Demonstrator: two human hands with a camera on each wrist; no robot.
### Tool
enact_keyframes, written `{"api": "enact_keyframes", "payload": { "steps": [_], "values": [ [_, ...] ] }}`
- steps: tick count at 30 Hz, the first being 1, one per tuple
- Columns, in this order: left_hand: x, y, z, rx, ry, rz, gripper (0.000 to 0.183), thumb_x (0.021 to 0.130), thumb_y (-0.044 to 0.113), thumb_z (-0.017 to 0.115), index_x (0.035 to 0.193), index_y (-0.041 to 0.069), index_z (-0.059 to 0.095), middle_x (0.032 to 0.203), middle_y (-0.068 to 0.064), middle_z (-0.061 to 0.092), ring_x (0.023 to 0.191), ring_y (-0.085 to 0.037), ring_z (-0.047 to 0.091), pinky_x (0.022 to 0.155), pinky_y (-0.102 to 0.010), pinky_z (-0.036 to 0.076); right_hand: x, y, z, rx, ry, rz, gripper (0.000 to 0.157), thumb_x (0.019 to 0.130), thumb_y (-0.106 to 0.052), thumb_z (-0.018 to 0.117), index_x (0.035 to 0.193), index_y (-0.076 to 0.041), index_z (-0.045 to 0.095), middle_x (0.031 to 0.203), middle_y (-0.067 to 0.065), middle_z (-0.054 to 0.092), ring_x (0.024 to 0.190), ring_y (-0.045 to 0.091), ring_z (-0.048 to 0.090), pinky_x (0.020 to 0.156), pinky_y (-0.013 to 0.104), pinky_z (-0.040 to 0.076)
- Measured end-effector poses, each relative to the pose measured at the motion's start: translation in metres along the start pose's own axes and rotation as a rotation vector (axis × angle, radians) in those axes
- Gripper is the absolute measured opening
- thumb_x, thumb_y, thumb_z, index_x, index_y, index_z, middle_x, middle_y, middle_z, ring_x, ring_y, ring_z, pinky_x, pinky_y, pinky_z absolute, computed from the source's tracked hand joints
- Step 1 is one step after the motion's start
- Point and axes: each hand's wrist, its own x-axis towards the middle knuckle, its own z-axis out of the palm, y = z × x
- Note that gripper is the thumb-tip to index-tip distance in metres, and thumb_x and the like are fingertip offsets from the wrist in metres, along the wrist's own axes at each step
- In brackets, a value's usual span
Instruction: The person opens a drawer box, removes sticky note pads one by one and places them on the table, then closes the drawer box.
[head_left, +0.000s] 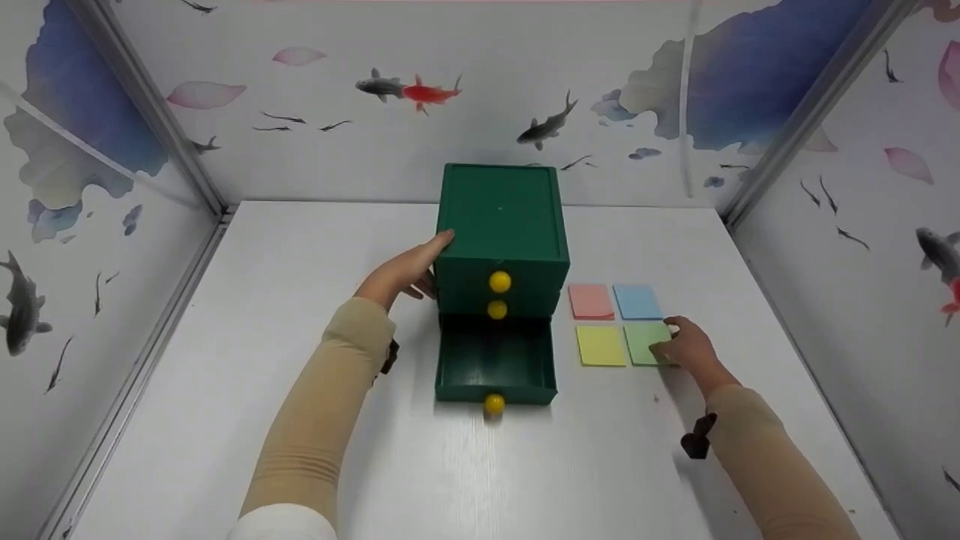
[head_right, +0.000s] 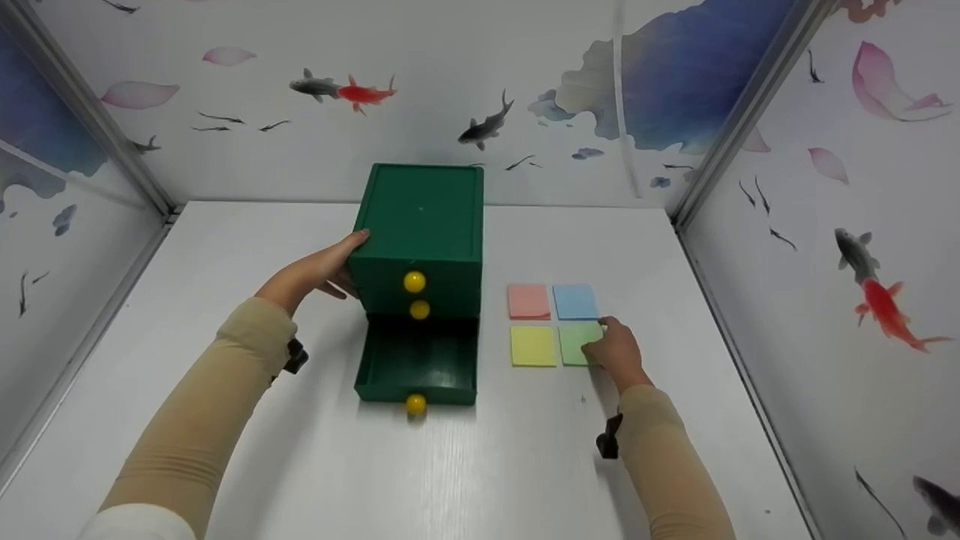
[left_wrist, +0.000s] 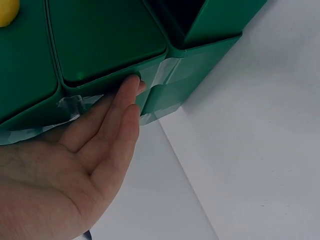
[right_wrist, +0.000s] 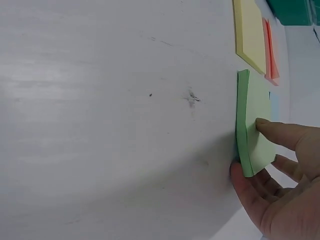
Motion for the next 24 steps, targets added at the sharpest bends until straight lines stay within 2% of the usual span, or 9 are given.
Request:
{"api": "enact_keyframes", "payload": {
  "steps": [7, 14, 17, 20, 24],
  "values": [
    [-0.0001, -0.0004, 0.0008, 0.008, 0.005, 0.001, 0.093, 0.091, 0.077, 0.020, 0.154, 0.008, 0.028, 0.128, -0.025, 0.056, 0.111, -0.038, 0.060, 0.099, -0.049, 0.042, 0.0027, -0.0015, -0.0016, 0.019, -0.031, 0.025, 0.072, 0.091, -0.012, 0.066, 0.146, 0.010, 0.026, 0.138, 0.037, 0.036, 0.122, 0.046, 0.045, 0.082, 0.043, 0.052],
    [-0.0005, -0.0005, 0.0015, 0.013, 0.006, -0.003, 0.093, 0.091, 0.077, 0.021, 0.153, 0.008, 0.029, 0.127, -0.026, 0.057, 0.113, -0.040, 0.059, 0.099, -0.050, 0.042, -0.0001, -0.0020, -0.0039, 0.021, -0.048, 0.018, 0.074, 0.091, -0.011, 0.066, 0.147, 0.012, 0.023, 0.139, 0.039, 0.033, 0.122, 0.048, 0.045, 0.083, 0.044, 0.053],
    [-0.0011, 0.0000, 0.0011, 0.011, 0.009, -0.004, 0.093, 0.091, 0.077, 0.021, 0.153, 0.008, 0.028, 0.127, -0.026, 0.057, 0.112, -0.040, 0.059, 0.099, -0.050, 0.042, -0.0016, -0.0049, -0.0052, -0.012, -0.039, 0.029, 0.074, 0.091, -0.014, 0.068, 0.146, 0.011, 0.026, 0.141, 0.037, 0.033, 0.125, 0.048, 0.043, 0.090, 0.049, 0.048],
    [-0.0012, 0.0004, 0.0010, 0.010, 0.009, -0.004, 0.092, 0.091, 0.077, 0.021, 0.154, 0.010, 0.028, 0.127, -0.025, 0.056, 0.112, -0.040, 0.059, 0.099, -0.049, 0.042, -0.0031, -0.0084, -0.0067, -0.073, -0.024, 0.039, 0.073, 0.090, -0.017, 0.068, 0.144, 0.011, 0.029, 0.143, 0.037, 0.032, 0.130, 0.050, 0.036, 0.101, 0.056, 0.037],
    [-0.0016, 0.0005, 0.0013, 0.009, 0.010, -0.006, 0.091, 0.091, 0.077, 0.021, 0.154, 0.011, 0.028, 0.128, -0.023, 0.056, 0.112, -0.039, 0.060, 0.098, -0.049, 0.043, -0.0048, -0.0096, -0.0080, -0.104, -0.026, 0.042, 0.072, 0.090, -0.020, 0.068, 0.143, 0.013, 0.031, 0.145, 0.038, 0.028, 0.132, 0.052, 0.030, 0.105, 0.058, 0.030]
  ]
}}
